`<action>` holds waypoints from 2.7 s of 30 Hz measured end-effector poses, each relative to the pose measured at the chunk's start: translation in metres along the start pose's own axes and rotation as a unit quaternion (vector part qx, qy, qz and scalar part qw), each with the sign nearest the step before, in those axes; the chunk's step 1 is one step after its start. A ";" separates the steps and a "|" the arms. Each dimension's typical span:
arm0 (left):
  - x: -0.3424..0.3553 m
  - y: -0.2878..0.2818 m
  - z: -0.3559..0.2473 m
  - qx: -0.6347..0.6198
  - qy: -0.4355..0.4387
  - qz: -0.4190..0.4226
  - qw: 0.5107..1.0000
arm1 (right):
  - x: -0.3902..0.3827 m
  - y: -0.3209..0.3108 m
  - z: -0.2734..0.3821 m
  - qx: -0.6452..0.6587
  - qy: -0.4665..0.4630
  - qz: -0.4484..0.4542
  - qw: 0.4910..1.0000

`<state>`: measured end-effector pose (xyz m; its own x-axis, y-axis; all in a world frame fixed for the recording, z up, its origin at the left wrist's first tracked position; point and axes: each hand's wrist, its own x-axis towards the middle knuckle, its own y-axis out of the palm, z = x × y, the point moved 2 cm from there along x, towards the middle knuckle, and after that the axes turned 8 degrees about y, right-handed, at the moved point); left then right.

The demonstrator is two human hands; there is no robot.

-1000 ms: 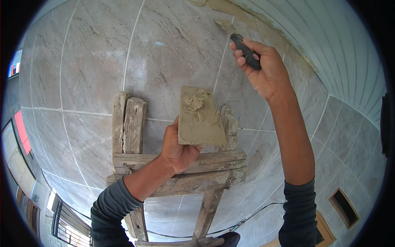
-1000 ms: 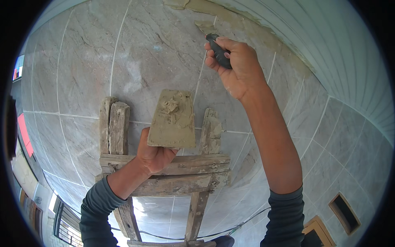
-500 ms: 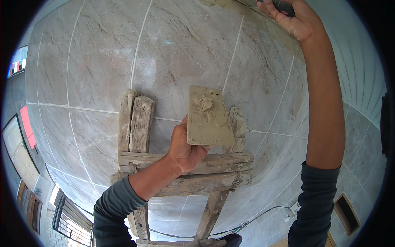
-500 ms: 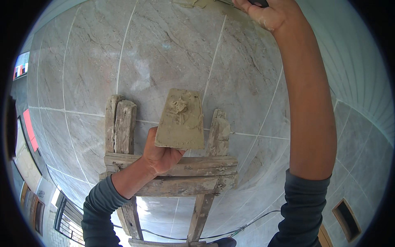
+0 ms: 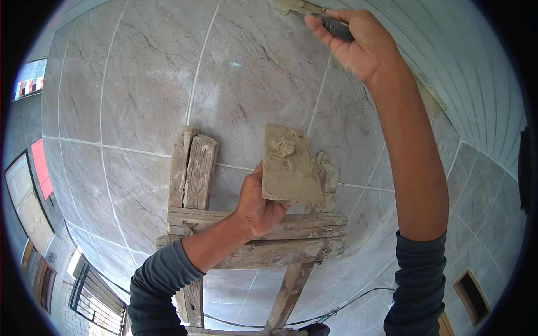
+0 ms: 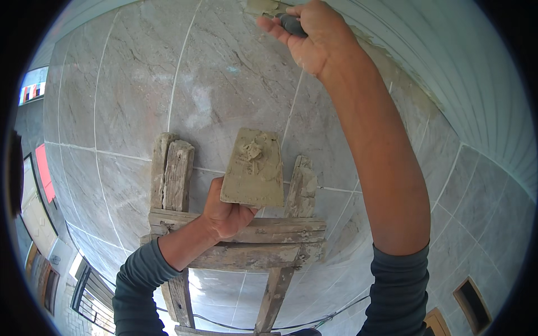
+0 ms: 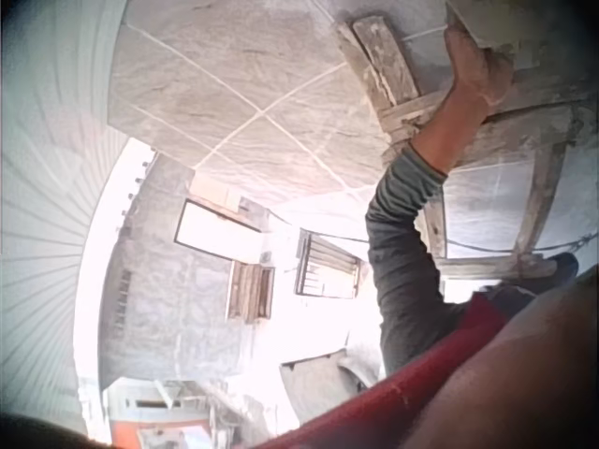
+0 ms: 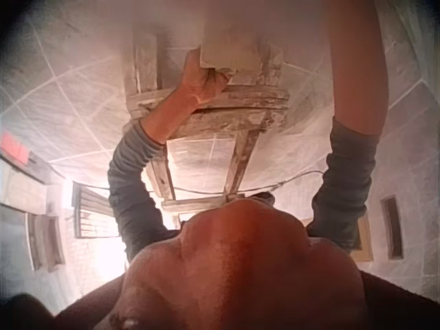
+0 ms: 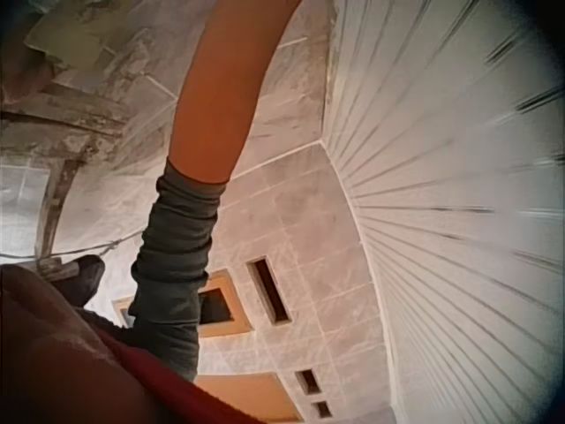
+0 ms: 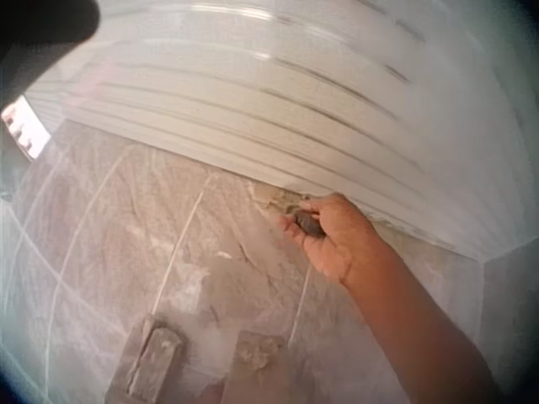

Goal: The person applies plaster to the gap between a tiled wall and the ceiling using a putty knife, repeatedly taking material from a handheld board.

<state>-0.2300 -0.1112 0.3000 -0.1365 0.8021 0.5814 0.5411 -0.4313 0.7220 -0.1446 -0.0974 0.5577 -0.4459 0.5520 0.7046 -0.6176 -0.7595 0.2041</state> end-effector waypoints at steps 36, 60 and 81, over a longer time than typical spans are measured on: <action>0.001 -0.006 -0.005 -0.084 0.027 0.013 0.996 | -0.104 -0.123 -0.022 -0.652 -0.362 0.114 0.657; 0.007 -0.010 -0.014 -0.060 0.073 0.034 0.995 | 0.064 -0.168 0.038 -0.743 -0.420 -0.009 0.521; 0.004 -0.014 -0.007 -0.070 0.011 0.062 0.996 | -0.104 -0.185 -0.023 -0.575 -0.210 0.043 0.790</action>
<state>-0.2441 -0.1050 0.2952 -0.0952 0.7309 0.6759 0.4333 -0.5808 0.6891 0.0015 -0.0068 0.4311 -0.4136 0.1688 0.8947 -0.8842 0.1597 -0.4389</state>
